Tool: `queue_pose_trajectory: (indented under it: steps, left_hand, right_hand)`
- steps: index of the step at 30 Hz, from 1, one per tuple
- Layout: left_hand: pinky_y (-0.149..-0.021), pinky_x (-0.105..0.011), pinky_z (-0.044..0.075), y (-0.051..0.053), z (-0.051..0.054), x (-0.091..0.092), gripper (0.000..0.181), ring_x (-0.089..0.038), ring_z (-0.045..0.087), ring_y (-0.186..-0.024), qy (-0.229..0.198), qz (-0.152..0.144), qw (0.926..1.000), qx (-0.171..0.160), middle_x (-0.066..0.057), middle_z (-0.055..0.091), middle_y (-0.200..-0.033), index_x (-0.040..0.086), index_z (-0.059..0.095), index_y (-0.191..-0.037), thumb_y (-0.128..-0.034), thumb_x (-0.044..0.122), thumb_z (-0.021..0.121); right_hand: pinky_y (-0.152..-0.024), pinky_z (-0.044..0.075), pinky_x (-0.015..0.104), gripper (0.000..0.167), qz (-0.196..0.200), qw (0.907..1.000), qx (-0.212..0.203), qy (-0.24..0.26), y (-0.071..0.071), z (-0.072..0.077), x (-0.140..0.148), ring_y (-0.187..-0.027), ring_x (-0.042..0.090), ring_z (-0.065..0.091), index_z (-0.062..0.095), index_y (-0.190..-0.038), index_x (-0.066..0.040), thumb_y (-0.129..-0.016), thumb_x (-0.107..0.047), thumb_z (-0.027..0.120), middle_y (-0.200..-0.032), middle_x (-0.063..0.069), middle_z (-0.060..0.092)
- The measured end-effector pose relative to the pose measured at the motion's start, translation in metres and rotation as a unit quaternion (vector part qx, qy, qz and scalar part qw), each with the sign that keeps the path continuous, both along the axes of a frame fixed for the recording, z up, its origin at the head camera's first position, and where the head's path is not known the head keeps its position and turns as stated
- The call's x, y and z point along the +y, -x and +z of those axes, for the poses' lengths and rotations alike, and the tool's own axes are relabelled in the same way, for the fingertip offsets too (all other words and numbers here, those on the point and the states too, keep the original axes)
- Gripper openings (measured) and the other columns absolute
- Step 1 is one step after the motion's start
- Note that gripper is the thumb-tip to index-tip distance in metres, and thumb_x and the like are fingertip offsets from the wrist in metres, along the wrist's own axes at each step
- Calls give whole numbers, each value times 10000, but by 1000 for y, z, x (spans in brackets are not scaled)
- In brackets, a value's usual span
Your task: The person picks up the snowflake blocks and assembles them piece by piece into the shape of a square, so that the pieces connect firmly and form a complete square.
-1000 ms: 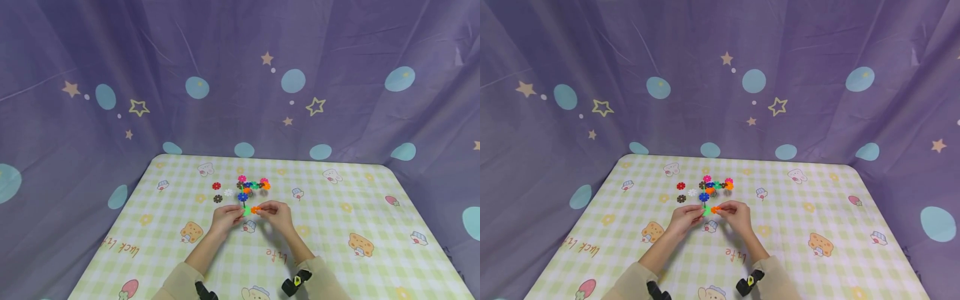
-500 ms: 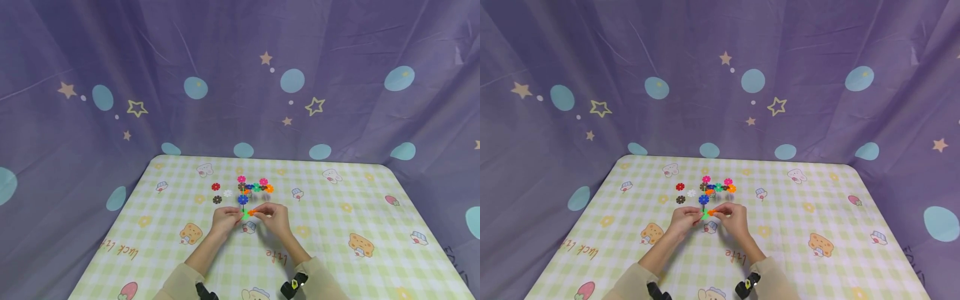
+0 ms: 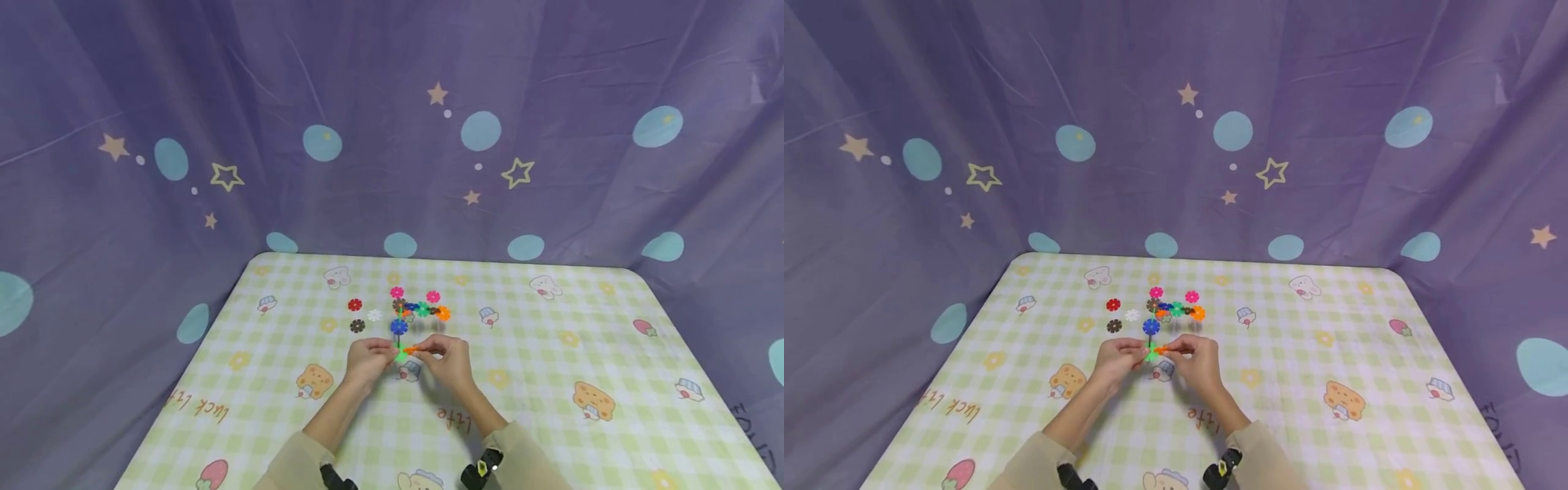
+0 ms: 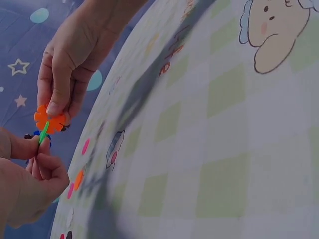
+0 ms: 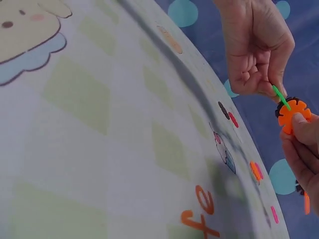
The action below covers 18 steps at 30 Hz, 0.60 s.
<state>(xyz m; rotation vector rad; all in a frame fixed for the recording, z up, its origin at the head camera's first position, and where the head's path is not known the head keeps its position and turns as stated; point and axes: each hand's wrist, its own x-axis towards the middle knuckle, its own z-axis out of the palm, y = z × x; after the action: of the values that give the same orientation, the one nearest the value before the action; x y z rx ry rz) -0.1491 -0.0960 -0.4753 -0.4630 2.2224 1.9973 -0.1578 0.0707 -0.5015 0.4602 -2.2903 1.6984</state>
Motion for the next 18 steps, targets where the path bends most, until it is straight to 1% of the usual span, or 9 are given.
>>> queue_pose_trajectory:
  steps: [3,6,8,10,12,13,14,16,18]
  left_hand:
    - [-606,-214,561,6,4,-5,222,-99,623,-622,-217,132,9997,45,-24,692,-726,-109,660,-1022,-819,-24,691]
    - [-636,-224,572,13,7,-10,237,-90,637,-635,-465,243,9986,51,6,694,-737,-95,656,-1059,-845,2,683]
    - [-638,-216,570,18,9,-14,248,-77,630,-636,-636,334,9974,88,22,690,-736,-94,648,-1077,-857,16,680]
    - [-621,-201,558,23,11,-18,255,-66,619,-627,-811,547,9951,130,32,681,-720,-100,642,-1083,-859,14,679]
    - [-605,-188,546,27,13,-23,268,-54,604,-623,-961,739,9924,198,31,673,-715,-113,631,-1093,-859,10,677]
    - [-608,-186,542,29,14,-26,280,-54,600,-628,-1038,795,9912,208,24,668,-723,-118,623,-1107,-862,9,671]
    - [-625,-188,547,30,14,-28,298,-54,601,-646,-1106,839,9902,170,21,664,-743,-118,614,-1129,-867,13,667]
    - [-667,-193,556,30,14,-33,335,-58,603,-682,-1235,858,9886,50,4,655,-785,-118,588,-1181,-882,19,651]
    - [-706,-201,562,28,13,-37,365,-68,602,-717,-1342,847,9873,-80,-16,639,-826,-115,558,-1229,-902,31,631]
  right_hand:
    - [-695,599,241,49,27,9999,135,7,8,6,-4,-708,236,724,747,-798,-47,-762,-53,781,-789,104,754]
    - [-737,599,242,127,98,9997,214,11,19,10,-6,-773,234,733,754,-899,-60,-780,-99,774,-877,112,761]
    - [-770,601,273,204,118,9995,270,-103,27,9,-6,-838,248,731,741,-977,-39,-782,-91,774,-953,131,755]
    - [-827,592,333,280,217,9984,314,-429,34,5,-6,-940,273,714,711,-1072,-17,-809,-101,756,-1056,146,735]
    - [-922,555,400,348,359,9933,340,-1044,41,-1,-6,-1067,299,672,665,-1162,4,-847,-131,725,-1162,159,698]
    - [-986,515,440,384,499,9883,322,-1406,44,-4,-7,-1142,319,635,634,-1211,10,-871,-154,703,-1226,172,665]
    - [-1043,467,470,419,661,9809,311,-1804,46,-7,-8,-1212,333,589,601,-1256,13,-895,-186,675,-1285,180,629]
    - [-1136,357,508,504,999,9591,259,-2636,48,-11,-10,-1331,338,485,520,-1348,6,-938,-273,614,-1395,183,541]
    - [-1185,264,531,585,1309,9366,217,-3243,49,-14,-13,-1406,337,387,437,-1415,0,-964,-351,560,-1475,182,449]
